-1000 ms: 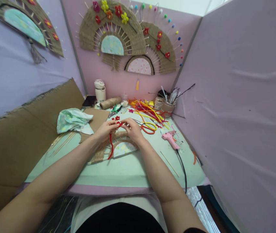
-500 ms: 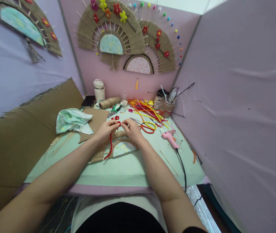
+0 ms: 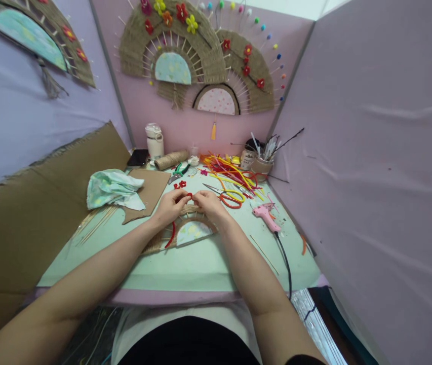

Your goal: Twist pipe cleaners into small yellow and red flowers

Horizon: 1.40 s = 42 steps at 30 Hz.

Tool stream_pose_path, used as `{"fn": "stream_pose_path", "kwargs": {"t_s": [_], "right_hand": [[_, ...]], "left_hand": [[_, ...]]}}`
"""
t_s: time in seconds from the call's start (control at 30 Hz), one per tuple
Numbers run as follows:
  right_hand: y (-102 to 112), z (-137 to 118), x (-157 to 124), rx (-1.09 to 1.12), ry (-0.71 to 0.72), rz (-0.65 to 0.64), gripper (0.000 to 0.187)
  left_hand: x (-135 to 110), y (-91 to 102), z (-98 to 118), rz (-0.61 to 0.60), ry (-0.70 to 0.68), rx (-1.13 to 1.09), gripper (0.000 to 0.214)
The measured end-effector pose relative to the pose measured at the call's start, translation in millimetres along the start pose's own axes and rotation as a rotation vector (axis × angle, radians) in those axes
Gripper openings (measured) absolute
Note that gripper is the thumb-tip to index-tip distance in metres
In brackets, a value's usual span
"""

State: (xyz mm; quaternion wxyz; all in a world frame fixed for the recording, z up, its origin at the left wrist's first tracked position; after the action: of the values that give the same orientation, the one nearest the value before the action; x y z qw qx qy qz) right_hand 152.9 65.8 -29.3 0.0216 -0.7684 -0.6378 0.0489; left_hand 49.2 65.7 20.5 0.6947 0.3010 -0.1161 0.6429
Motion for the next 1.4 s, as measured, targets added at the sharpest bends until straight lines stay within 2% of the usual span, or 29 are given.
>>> {"fn": "stream_pose_path", "kwargs": {"t_s": [0.1,0.17,0.2,0.27,0.33,0.4,0.47,0.6,0.8,1.07,1.17,1.3,1.4], "right_hand": [[-8.7,22.2,-3.9,0.172,-0.274,-0.101,0.019],[-9.9,29.3,-5.6,0.207,-0.366,-0.111,0.019],[-9.7,28.9,-5.4,0.204,-0.366,-0.108,0.019],[-8.1,21.1,-3.3,0.185,-0.288,-0.087,0.015],[-5.1,7.4,-1.7,0.157,-0.152,-0.049,0.014],[-2.3,-7.5,-2.2,0.103,0.002,-0.015,0.020],[-1.4,-20.6,-4.5,0.003,0.157,0.000,0.021],[-0.2,-37.4,-8.1,-0.175,0.398,0.026,0.014],[1.8,-43.0,-8.9,-0.253,0.480,0.038,0.018],[6.4,-44.9,-8.3,-0.312,0.513,0.135,0.020],[11.4,-38.6,-5.4,-0.286,0.458,0.232,0.017],[17.1,-22.3,-2.4,-0.224,0.295,0.323,0.015],[16.1,-13.8,-1.7,-0.174,0.195,0.291,0.017]], "left_hand": [[-7.0,-6.9,14.3,-0.053,-0.109,0.056,0.009],[-9.0,-9.5,18.5,-0.076,-0.133,0.065,0.008],[-8.1,-8.4,17.9,-0.066,-0.121,0.056,0.008],[-3.3,-2.1,9.2,-0.014,-0.027,-0.007,0.010],[0.7,2.4,-9.6,0.023,0.164,-0.139,0.016],[-0.5,-1.6,-29.5,0.003,0.387,-0.322,0.021],[-4.3,-10.4,-40.0,-0.051,0.544,-0.492,0.026],[-7.7,-19.0,-42.6,-0.099,0.630,-0.633,0.032],[-8.5,-17.5,-37.7,-0.090,0.563,-0.574,0.030],[-2.2,-7.5,-27.0,-0.004,0.330,-0.302,0.025],[-1.5,-1.1,-19.6,0.083,0.210,-0.180,0.022],[-5.1,5.0,-6.9,0.161,0.043,-0.010,0.016],[-4.3,1.5,-11.4,0.114,0.064,-0.016,0.017]]}}
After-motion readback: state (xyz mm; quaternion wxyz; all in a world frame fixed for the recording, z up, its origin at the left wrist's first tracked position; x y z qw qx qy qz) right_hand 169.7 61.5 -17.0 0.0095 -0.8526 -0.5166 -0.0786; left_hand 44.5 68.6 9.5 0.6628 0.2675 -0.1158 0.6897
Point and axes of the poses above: each hand's wrist, its own x-axis towards the middle knuckle, its own y-axis out of the back of the hand, z = x × y, the point moved 10 cm from there along x, towards the middle knuckle, and after that the axes turned 14 degrees about z, right-handed, at the moved point
